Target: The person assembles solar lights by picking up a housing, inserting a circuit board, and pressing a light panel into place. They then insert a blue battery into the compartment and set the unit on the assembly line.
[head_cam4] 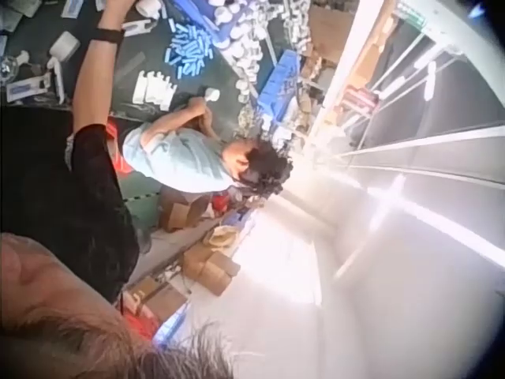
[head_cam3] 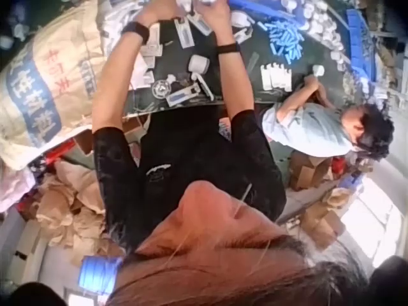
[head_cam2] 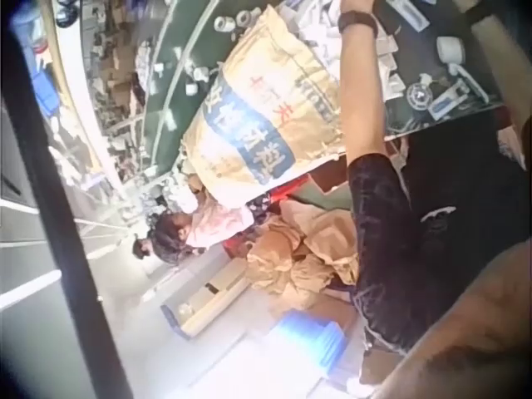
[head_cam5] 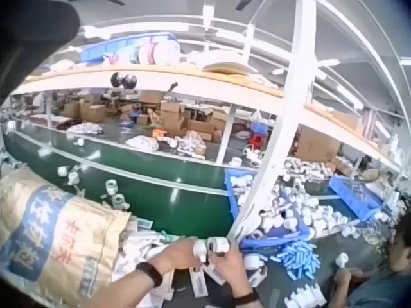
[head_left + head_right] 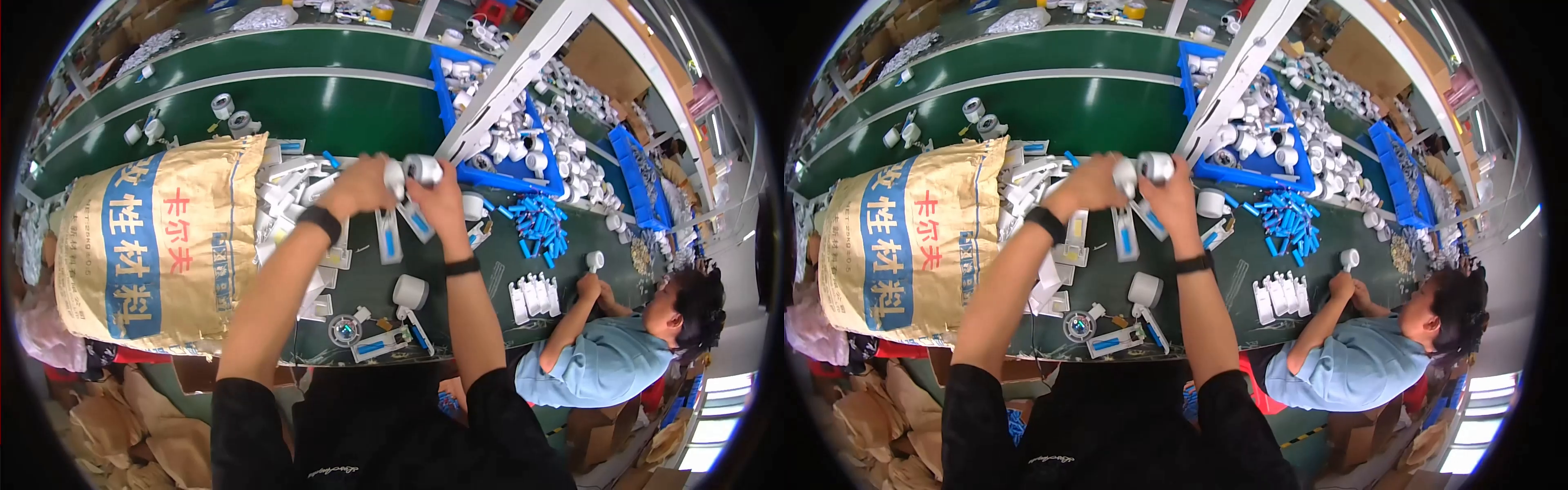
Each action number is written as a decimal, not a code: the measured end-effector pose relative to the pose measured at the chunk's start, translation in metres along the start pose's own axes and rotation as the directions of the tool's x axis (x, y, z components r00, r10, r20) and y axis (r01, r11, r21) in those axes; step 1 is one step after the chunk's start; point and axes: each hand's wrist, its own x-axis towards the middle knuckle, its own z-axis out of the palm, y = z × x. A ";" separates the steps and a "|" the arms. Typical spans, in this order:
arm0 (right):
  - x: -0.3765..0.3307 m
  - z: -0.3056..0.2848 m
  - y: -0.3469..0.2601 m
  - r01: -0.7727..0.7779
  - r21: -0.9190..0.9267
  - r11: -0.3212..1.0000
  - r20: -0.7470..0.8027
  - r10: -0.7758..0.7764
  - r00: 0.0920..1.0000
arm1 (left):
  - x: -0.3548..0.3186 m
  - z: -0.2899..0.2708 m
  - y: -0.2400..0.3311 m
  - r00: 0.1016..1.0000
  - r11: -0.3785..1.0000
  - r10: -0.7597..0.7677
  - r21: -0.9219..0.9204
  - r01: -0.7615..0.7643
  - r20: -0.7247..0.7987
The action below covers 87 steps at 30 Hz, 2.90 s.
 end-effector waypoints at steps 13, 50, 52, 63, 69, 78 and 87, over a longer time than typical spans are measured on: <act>0.136 0.123 0.058 0.084 -0.120 0.989 -0.140 -0.100 0.985 | 0.170 -0.021 -0.142 0.828 0.922 -0.357 -0.021 0.386 -0.433; -0.188 -0.062 0.019 0.046 -0.451 0.891 -0.094 -0.099 0.991 | -0.172 0.115 0.041 0.909 0.986 0.127 0.150 -0.072 -0.396; -0.188 -0.050 0.038 0.031 -0.391 0.920 -0.077 -0.067 0.995 | -0.175 0.126 0.044 0.962 0.981 -0.164 0.068 0.182 -0.220; -0.190 -0.079 0.058 -0.419 0.437 0.796 0.151 0.394 0.906 | -0.134 0.170 0.035 0.914 0.983 -0.176 -0.120 0.141 -0.366; -0.196 -0.079 0.055 -0.489 0.445 0.750 0.266 0.410 0.872 | -0.132 0.175 0.047 0.908 0.974 -0.183 0.055 0.219 -0.376; -0.195 -0.080 0.047 -0.563 0.640 0.523 0.422 0.373 0.826 | -0.137 0.155 0.032 0.930 0.526 -0.349 -0.797 0.296 0.115; -0.199 -0.073 0.044 -0.542 0.614 0.574 0.366 0.401 0.840 | -0.136 0.161 0.042 0.916 0.474 -0.385 -0.829 0.298 0.109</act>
